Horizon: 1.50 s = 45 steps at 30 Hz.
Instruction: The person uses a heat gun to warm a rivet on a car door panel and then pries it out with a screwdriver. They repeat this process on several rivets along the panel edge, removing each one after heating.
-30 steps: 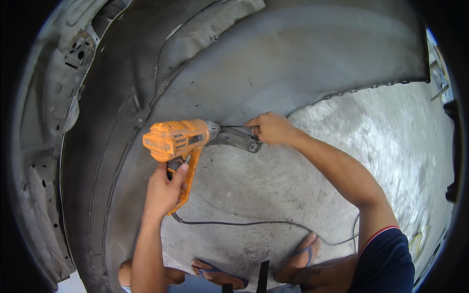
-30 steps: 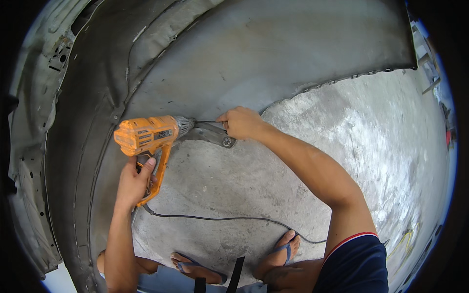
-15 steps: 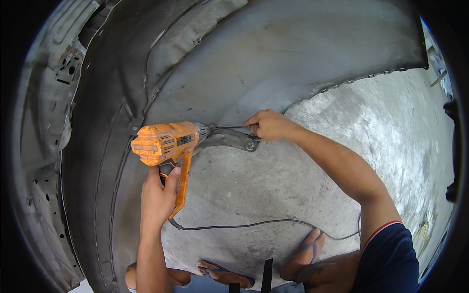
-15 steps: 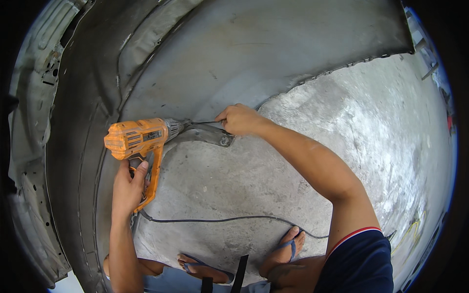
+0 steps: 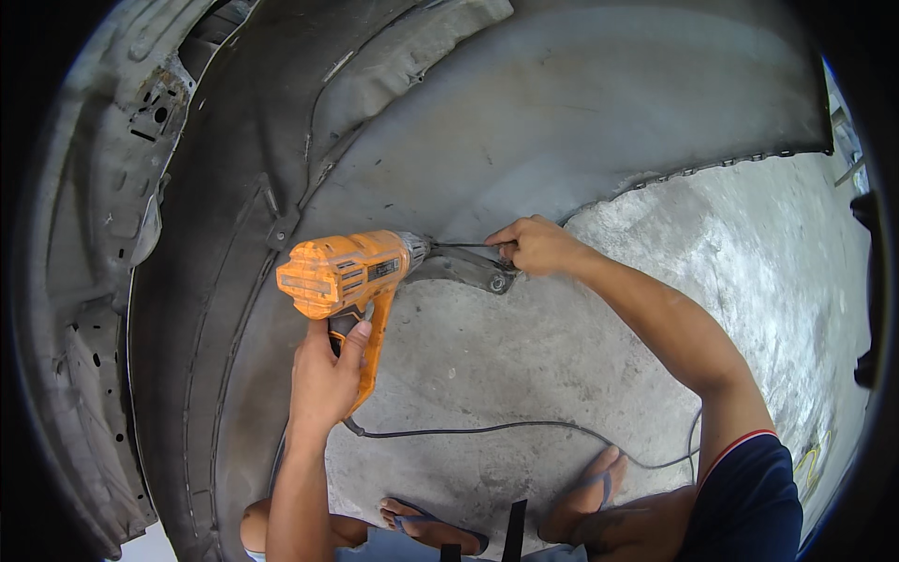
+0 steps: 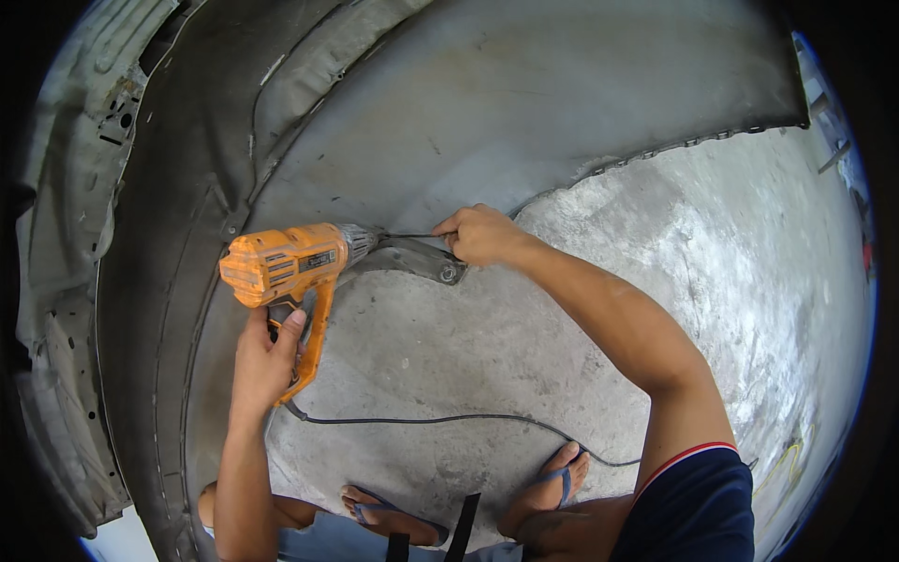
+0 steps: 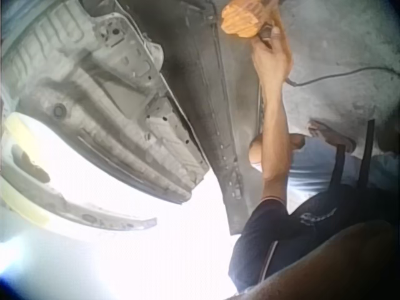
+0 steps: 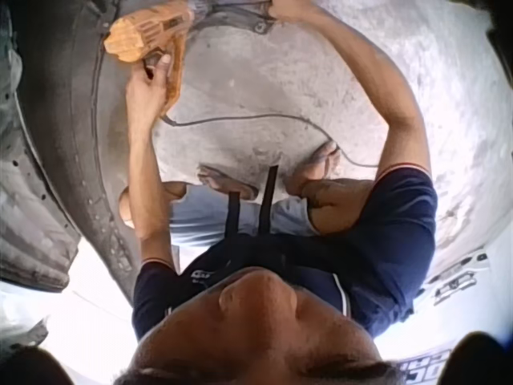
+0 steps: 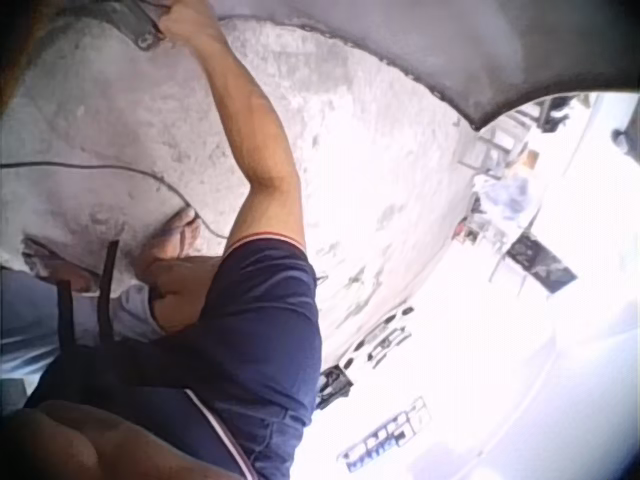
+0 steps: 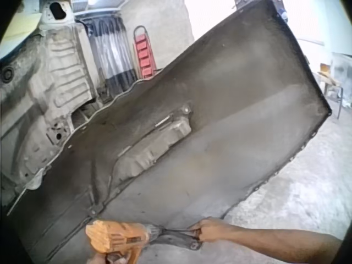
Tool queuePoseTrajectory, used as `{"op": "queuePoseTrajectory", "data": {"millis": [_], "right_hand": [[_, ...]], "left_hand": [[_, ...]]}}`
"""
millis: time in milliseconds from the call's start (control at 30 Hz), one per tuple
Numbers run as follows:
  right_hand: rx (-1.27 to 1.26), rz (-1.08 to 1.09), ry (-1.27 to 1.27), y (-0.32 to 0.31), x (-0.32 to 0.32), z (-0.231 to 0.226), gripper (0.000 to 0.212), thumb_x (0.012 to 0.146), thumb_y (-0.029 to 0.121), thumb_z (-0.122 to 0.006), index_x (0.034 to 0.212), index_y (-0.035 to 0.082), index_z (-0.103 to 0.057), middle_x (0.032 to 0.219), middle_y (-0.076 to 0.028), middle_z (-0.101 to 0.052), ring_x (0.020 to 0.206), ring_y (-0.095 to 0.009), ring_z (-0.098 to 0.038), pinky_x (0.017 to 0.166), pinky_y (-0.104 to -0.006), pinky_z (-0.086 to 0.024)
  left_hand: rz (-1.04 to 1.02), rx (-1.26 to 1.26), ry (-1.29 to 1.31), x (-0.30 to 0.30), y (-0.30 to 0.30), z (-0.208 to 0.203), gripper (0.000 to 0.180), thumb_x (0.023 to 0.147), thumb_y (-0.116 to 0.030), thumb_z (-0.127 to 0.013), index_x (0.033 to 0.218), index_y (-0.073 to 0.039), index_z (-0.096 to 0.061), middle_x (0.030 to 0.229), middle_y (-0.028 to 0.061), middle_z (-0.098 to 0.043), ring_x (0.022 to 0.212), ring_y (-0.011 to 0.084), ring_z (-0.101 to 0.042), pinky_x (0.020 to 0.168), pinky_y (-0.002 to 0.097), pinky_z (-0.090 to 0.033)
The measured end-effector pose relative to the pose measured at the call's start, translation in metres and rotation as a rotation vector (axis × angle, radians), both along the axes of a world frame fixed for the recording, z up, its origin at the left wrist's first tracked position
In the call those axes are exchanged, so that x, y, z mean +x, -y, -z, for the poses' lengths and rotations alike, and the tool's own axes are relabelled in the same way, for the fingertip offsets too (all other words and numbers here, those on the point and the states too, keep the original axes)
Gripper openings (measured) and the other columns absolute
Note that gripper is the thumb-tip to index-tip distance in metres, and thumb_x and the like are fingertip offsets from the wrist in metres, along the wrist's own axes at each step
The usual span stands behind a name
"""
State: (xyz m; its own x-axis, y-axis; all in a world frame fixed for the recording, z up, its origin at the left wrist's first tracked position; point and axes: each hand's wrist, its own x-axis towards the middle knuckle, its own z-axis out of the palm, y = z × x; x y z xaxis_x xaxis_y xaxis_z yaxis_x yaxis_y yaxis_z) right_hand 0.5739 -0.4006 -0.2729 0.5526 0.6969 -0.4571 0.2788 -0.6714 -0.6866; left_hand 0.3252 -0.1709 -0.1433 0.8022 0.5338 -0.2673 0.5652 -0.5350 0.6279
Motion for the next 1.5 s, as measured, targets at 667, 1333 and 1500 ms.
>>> {"op": "queuePoseTrajectory", "data": {"millis": [667,1333,1500], "right_hand": [[0.018,-0.007,0.093,-0.008,-0.011,0.001,0.04,0.099,0.014,-0.061,0.137,0.008,-0.07,0.108,-0.022,-0.078,0.093,-0.035,-0.077,0.09,-0.0409,-0.06],[0.06,0.01,0.128,-0.003,-0.026,0.013,0.042,0.098,0.011,-0.055,0.137,0.008,-0.07,0.112,-0.021,-0.077,0.102,-0.038,-0.073,0.095,-0.044,-0.058],[0.099,0.038,0.17,-0.008,-0.024,0.009,0.042,0.097,0.012,-0.054,0.135,0.006,-0.071,0.111,-0.02,-0.077,0.102,-0.038,-0.073,0.095,-0.0445,-0.057]], "left_hand": [[-0.02,-0.017,-0.017,-0.004,0.002,0.001,0.048,0.103,-0.036,-0.069,0.131,0.003,-0.059,0.094,0.0079,-0.07,0.072,0.0133,-0.067,0.068,0.0311,-0.054],[0.021,0.055,0.031,0.0,-0.001,0.023,0.05,0.104,-0.036,-0.068,0.135,0.001,-0.058,0.094,0.0085,-0.071,0.073,0.0144,-0.068,0.068,0.032,-0.056],[0.001,0.038,0.005,-0.004,-0.002,0.024,0.049,0.104,-0.036,-0.068,0.135,0.001,-0.058,0.094,0.0085,-0.071,0.072,0.015,-0.069,0.068,0.0325,-0.056]]}}
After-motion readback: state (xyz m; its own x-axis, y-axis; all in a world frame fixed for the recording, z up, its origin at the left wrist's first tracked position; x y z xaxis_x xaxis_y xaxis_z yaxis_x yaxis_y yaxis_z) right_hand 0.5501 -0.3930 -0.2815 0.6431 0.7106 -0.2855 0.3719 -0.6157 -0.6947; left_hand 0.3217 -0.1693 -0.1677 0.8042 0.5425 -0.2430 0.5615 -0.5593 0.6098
